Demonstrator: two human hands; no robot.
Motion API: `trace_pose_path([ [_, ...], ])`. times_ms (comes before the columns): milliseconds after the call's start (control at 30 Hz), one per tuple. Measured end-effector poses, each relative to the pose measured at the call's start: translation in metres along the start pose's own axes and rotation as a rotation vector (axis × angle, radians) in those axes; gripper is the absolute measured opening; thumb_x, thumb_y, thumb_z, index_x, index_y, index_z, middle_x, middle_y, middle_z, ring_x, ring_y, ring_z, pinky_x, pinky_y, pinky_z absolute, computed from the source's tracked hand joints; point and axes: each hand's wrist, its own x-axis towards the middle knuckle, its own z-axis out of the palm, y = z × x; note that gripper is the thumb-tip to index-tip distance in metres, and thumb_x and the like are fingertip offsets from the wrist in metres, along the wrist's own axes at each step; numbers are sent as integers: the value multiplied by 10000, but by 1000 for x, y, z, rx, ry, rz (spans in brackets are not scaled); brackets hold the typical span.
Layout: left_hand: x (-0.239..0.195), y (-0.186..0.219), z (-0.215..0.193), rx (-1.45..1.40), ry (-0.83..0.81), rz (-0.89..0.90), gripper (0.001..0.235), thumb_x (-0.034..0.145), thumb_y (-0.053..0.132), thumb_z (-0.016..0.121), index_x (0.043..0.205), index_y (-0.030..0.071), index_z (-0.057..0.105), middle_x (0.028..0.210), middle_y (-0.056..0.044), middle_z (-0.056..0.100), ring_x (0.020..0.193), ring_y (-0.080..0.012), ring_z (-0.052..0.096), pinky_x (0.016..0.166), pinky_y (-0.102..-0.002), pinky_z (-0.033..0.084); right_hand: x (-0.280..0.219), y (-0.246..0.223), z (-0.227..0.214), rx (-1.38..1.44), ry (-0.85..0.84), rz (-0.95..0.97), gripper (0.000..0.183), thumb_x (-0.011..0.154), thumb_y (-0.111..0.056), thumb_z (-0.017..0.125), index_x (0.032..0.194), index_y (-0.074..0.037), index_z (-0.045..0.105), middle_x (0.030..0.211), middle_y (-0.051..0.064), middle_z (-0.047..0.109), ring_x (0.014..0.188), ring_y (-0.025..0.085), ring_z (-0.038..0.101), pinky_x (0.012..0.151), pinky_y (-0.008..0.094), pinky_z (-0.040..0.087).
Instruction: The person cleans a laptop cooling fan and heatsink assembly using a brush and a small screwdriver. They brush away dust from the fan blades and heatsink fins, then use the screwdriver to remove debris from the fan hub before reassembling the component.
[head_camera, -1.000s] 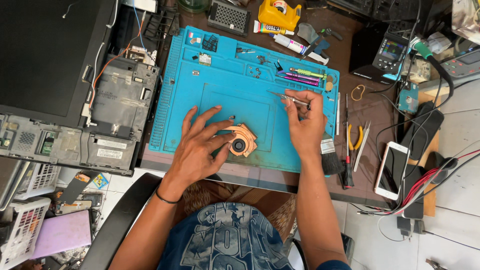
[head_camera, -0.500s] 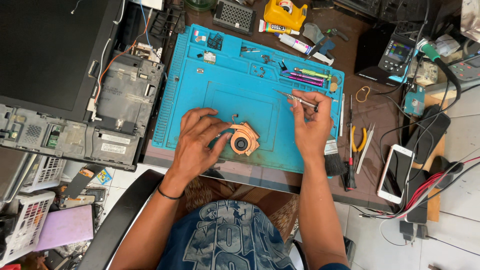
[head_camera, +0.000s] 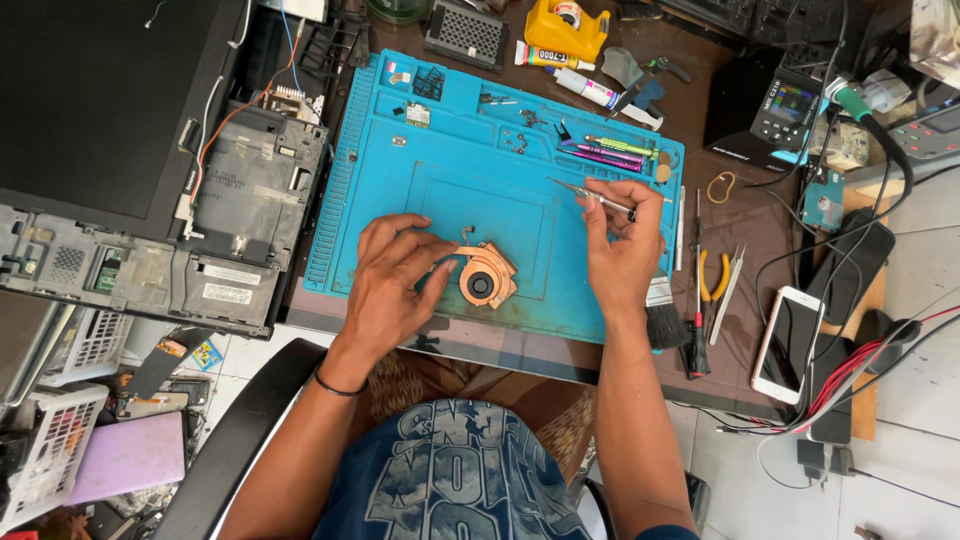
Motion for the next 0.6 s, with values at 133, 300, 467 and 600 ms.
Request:
trace_pose_path([
  [133, 1, 1, 0, -3, 20, -12, 155, 908, 91, 773, 1062, 102, 785, 912, -49, 709, 1131, -306, 643, 1083, -530, 423, 7, 0, -8, -25, 65, -91, 314, 1070, -29, 592, 1295, -20, 373, 1079, 176, 727, 1013, 329, 744, 853, 458, 630],
  [300, 2, 3, -3, -20, 58, -15, 127, 919, 57, 743, 1038, 77, 783, 913, -63, 705, 1113, -322, 644, 1075, -533, 420, 19, -29, -21, -291, -296, -104, 244, 1046, 49, 483, 1257, -56, 546, 899, 190, 626, 786, 445, 694, 690, 556, 556],
  [467, 2, 5, -10, -21, 144, -22, 152, 936, 35, 711, 1060, 83, 784, 940, -50, 711, 1110, -308, 642, 1069, -513, 422, 44, 18, 9, -635, -520, -99, 165, 1036, -177, 649, 1191, -125, 672, 1054, 110, 631, 856, 454, 706, 754, 620, 560],
  [600, 0, 3, -13, -59, 245, -70, 202, 941, -1, 677, 1096, 79, 779, 953, -58, 712, 1103, -326, 644, 1025, -500, 448, 43, 26, 24, -815, -483, -177, 67, 1030, -203, 639, 1033, -137, 639, 953, 80, 566, 703, 500, 682, 672, 644, 564],
])
